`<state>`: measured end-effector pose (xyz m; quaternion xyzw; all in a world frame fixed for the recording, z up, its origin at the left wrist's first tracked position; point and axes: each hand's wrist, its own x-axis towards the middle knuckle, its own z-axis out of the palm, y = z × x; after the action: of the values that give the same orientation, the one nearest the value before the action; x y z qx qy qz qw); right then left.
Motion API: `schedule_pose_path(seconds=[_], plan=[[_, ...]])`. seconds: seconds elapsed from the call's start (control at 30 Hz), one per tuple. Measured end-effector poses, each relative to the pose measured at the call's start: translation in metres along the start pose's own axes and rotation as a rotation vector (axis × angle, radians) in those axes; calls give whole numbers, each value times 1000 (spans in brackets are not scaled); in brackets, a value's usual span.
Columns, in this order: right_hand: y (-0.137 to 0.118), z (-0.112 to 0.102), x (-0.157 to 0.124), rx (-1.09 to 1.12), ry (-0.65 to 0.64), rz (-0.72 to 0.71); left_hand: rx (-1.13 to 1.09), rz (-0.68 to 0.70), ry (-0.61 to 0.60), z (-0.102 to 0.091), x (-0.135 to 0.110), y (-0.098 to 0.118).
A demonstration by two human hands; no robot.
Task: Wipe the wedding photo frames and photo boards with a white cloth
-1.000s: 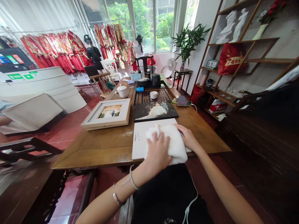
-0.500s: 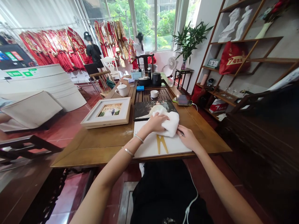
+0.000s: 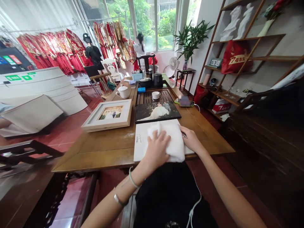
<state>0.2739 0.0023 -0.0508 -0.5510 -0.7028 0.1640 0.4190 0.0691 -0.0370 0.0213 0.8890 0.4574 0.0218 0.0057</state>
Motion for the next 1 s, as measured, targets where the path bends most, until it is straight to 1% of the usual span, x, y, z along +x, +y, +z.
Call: schedule_pose_path(seconds=[0.07,0.13,0.23,0.3,0.37,0.5,0.63,0.73,0.8,0.87,1.0], plan=[[3,1,0,35,-6,0,-12,11,-5,3,-19,9],[5,1,0,62,-4,-7,-34,9,-8,5,-32,14],[6,3,0,54,4,-8,-82,-20,10,5,-36,12],[5,3,0,38,12,-1,-102,-49,23,4,-29,5],[3,4,0,29,21,6,-98,-84,32,3,-17,-5],[2,4,0,25,26,0,-67,-134,49,3,16,-31],[3,4,0,23,30,16,-85,-165,72,3,47,-56],[3,4,0,16,20,25,-104,-142,61,2,55,-65],[2,3,0,12,11,26,-104,-135,60,1,50,-65],[2,3,0,10,7,22,-96,-142,57,-1,36,-61],[2,4,0,6,16,1,-83,-133,12,-5,-6,-52]])
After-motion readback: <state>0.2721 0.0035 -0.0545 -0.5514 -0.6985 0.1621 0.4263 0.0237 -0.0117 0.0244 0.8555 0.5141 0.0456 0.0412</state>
